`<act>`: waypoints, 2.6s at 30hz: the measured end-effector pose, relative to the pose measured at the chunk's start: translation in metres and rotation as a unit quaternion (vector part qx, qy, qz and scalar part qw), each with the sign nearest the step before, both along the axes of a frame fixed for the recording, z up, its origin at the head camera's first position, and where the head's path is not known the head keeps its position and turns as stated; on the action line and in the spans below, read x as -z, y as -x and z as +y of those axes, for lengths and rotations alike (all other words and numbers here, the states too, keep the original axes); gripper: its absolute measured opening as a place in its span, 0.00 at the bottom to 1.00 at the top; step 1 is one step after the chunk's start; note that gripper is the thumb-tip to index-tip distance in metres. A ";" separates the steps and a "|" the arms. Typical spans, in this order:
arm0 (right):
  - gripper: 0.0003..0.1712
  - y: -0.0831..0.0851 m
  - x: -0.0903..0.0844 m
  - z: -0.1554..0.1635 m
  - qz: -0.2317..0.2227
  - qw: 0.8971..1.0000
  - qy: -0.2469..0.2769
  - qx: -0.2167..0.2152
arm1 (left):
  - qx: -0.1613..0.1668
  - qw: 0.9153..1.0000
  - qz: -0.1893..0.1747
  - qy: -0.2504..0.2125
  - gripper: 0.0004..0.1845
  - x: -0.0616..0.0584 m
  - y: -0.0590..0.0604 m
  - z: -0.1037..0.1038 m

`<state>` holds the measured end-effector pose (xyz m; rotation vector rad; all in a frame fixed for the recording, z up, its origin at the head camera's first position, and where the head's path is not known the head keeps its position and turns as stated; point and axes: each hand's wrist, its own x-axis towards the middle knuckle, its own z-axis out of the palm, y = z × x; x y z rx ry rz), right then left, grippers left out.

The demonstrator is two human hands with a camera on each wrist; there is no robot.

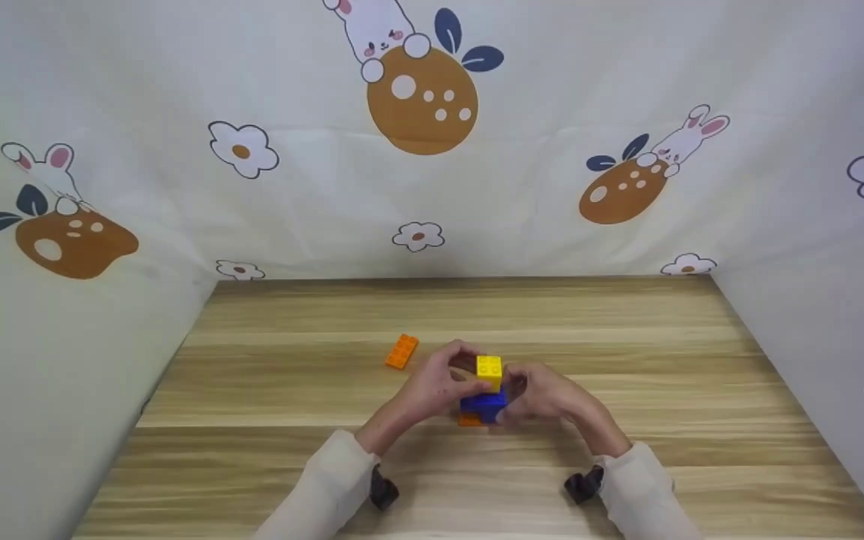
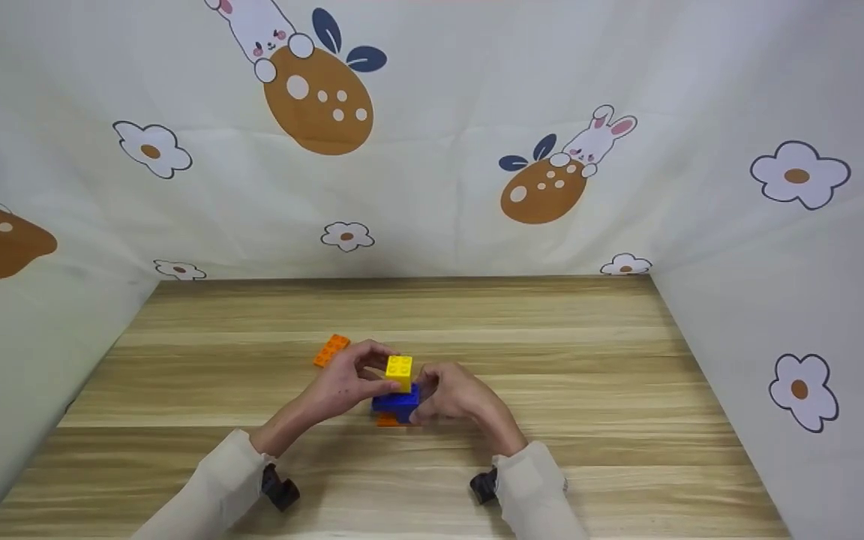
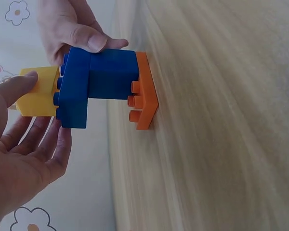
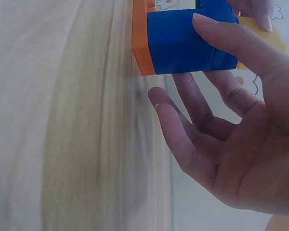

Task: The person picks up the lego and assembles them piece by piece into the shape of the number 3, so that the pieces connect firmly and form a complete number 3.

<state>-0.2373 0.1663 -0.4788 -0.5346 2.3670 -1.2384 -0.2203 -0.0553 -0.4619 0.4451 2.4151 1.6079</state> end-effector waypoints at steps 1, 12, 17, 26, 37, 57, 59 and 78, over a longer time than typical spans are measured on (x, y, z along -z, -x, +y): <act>0.21 0.000 0.000 0.000 -0.004 1.000 0.001 0.001 | 0.003 1.000 -0.004 -0.005 0.22 0.001 -0.001 0.000; 0.24 0.000 0.000 0.000 0.003 1.000 0.004 -0.007 | 0.011 1.000 -0.010 -0.008 0.22 0.004 -0.006 0.004; 0.24 0.000 0.000 0.001 0.002 1.000 0.002 -0.006 | 0.015 1.000 -0.013 -0.003 0.20 0.005 -0.007 0.005; 0.24 0.000 0.000 0.000 0.014 1.000 0.006 -0.013 | 0.009 1.000 -0.009 0.004 0.20 0.005 -0.008 0.004; 0.25 0.000 0.000 -0.002 0.017 1.000 0.018 -0.013 | 0.003 1.000 -0.001 0.021 0.20 0.005 -0.008 0.004; 0.25 -0.001 -0.001 -0.001 0.028 1.000 0.010 -0.007 | 0.018 0.997 0.021 0.069 0.17 -0.002 -0.004 0.008; 0.24 -0.002 -0.001 -0.002 0.030 1.000 0.007 -0.007 | 0.016 0.998 0.020 0.049 0.17 0.002 -0.003 0.006; 0.23 -0.002 -0.001 -0.001 0.052 0.999 -0.007 -0.008 | -0.001 0.998 0.013 0.068 0.18 0.004 -0.009 0.009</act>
